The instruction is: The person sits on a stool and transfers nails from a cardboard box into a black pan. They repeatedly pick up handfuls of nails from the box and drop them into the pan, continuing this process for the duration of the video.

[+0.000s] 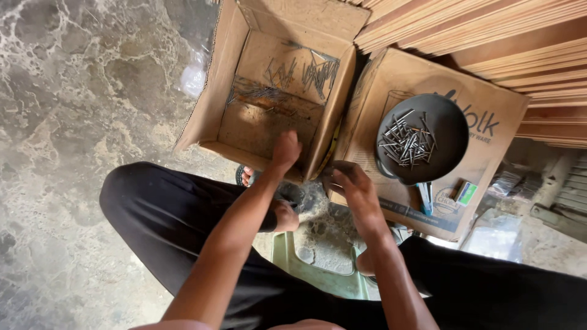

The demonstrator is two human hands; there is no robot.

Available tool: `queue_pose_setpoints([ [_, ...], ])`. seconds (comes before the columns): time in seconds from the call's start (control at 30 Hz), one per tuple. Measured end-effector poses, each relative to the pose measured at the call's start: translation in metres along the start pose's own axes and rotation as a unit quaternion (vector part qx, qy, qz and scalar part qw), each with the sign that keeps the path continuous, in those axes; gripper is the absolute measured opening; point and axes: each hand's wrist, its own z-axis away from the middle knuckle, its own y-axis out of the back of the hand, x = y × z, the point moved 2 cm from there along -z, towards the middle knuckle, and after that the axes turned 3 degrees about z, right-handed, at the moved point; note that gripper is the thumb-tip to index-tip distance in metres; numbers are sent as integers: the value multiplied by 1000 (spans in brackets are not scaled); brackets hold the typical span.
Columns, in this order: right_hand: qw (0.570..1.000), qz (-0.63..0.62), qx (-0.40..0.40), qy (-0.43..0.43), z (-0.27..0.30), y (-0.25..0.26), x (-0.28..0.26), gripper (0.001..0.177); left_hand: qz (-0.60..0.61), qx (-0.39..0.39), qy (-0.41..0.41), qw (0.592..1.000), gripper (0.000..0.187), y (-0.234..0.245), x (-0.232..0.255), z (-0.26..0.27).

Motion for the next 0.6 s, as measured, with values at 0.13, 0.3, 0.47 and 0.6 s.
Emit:
queue_pose_setpoints([
  [0.13, 1000, -13, -8, 25, -7, -2, 11, 36, 66, 6, 20, 998, 22, 54, 58, 15],
  [0.3, 998, -48, 18, 46, 17, -11, -16, 62, 141, -171, -37, 974, 21, 123, 174, 99],
  [0.47, 982, -189, 15, 19, 11, 2, 0, 50, 111, -188, -119, 969, 28, 141, 227, 147],
  [0.6, 978, -196, 60, 46, 10, 20, 7, 39, 64, -172, -151, 971, 30, 146, 259, 173],
])
